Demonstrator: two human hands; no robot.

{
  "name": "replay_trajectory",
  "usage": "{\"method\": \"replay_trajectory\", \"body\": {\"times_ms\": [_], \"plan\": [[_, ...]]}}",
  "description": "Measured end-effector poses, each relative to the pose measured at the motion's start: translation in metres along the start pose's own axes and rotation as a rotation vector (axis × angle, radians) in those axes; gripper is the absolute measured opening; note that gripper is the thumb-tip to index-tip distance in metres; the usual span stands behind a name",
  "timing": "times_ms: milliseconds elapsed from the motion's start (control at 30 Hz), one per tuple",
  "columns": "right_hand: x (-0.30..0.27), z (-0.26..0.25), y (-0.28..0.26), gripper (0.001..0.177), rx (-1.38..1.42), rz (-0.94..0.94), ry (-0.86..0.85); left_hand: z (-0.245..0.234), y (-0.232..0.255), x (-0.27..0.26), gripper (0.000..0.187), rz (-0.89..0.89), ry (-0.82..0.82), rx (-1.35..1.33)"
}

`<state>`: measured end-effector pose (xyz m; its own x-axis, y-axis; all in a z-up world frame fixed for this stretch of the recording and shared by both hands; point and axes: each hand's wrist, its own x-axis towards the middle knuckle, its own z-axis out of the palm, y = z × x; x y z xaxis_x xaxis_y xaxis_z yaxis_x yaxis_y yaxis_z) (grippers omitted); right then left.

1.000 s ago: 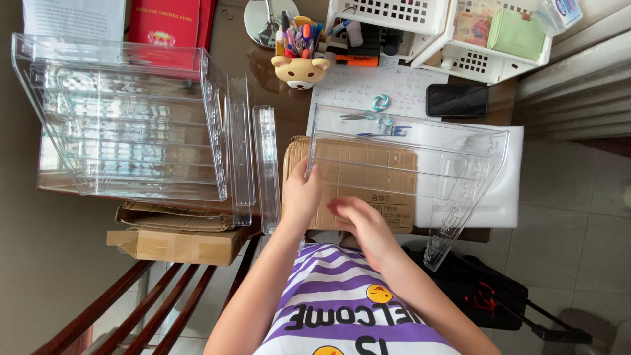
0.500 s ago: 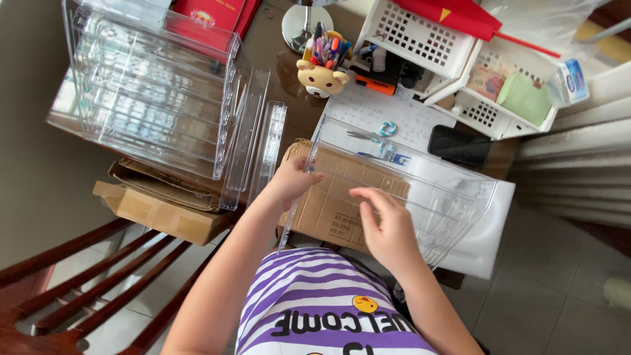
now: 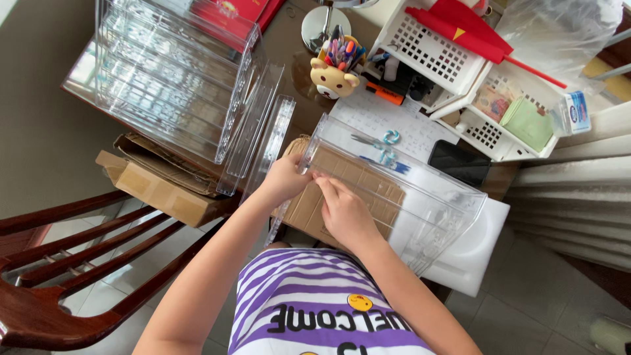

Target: The person assembles a clear plastic storage organizer by slotting multiple shelves into a frame and then places the unit onto a desk.

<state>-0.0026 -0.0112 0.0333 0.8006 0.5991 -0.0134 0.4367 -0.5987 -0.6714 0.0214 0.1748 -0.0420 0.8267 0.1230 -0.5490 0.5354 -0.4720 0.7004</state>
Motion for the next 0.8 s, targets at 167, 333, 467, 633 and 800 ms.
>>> {"method": "replay_trajectory", "body": {"times_ms": [167,333,467,633,800], "plan": [[-0.009,-0.002,0.001,0.047,-0.083,-0.150,0.078,0.016,-0.011,0.004,0.049,0.135,0.071,-0.031],[-0.042,-0.023,0.002,0.033,-0.046,-0.107,0.194,0.018,-0.002,-0.001,0.041,-0.121,0.114,-0.191],[-0.102,-0.030,0.009,0.024,-0.036,0.007,0.612,0.017,0.000,-0.005,0.043,-0.032,0.140,-0.193],[-0.168,-0.024,0.057,0.032,0.025,0.440,1.030,0.009,-0.002,-0.005,0.043,-0.011,0.082,-0.127],[-0.174,-0.029,0.097,0.041,0.766,1.015,0.886,0.001,-0.008,-0.004,0.048,-0.042,-0.082,-0.285]]}}
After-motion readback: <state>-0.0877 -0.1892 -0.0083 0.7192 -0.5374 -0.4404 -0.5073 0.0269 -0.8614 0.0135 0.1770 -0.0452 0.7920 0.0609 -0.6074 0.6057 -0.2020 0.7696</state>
